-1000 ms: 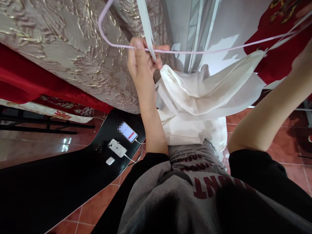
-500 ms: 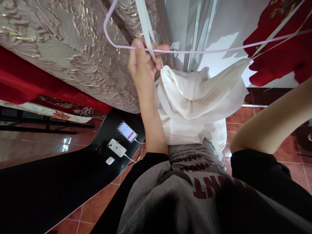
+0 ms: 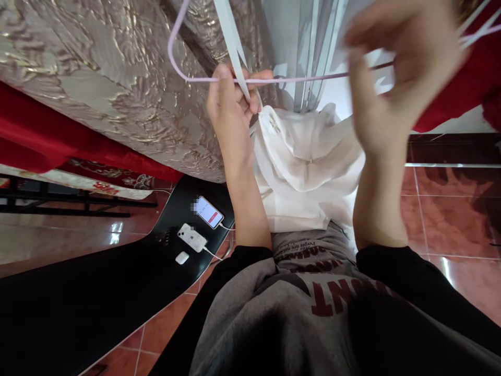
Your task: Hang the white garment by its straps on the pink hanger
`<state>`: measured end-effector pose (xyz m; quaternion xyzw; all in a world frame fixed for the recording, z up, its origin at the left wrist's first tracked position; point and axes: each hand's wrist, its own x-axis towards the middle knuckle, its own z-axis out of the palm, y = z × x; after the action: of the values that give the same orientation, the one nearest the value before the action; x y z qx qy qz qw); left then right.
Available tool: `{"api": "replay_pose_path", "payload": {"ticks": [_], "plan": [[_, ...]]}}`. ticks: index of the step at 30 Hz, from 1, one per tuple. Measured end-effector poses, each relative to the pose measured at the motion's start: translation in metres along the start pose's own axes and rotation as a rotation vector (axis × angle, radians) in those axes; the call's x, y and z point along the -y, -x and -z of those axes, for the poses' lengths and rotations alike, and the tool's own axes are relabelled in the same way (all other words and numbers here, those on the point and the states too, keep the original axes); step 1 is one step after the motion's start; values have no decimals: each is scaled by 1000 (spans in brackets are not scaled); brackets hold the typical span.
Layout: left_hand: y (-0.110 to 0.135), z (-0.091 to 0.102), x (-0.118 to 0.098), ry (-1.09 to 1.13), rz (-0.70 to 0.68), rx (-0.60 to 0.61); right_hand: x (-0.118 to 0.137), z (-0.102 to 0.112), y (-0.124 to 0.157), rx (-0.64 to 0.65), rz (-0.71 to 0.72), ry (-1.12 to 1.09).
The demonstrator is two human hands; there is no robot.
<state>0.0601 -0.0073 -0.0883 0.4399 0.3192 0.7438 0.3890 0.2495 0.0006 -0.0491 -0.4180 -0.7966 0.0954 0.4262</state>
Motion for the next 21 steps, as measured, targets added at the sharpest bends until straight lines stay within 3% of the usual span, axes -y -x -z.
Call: {"api": "replay_pose_path", "payload": {"ticks": [4, 10, 17, 21], "plan": [[2, 16, -3, -110, -7, 64, 4, -23, 14, 53, 81, 145], [15, 45, -42, -329, 61, 199, -13, -23, 22, -166, 104, 149], [29, 48, -77, -359, 182, 281, -11, -28, 28, -220, 64, 109], [22, 38, -88, -204, 208, 283, -10, -30, 27, -197, 47, 81]]}}
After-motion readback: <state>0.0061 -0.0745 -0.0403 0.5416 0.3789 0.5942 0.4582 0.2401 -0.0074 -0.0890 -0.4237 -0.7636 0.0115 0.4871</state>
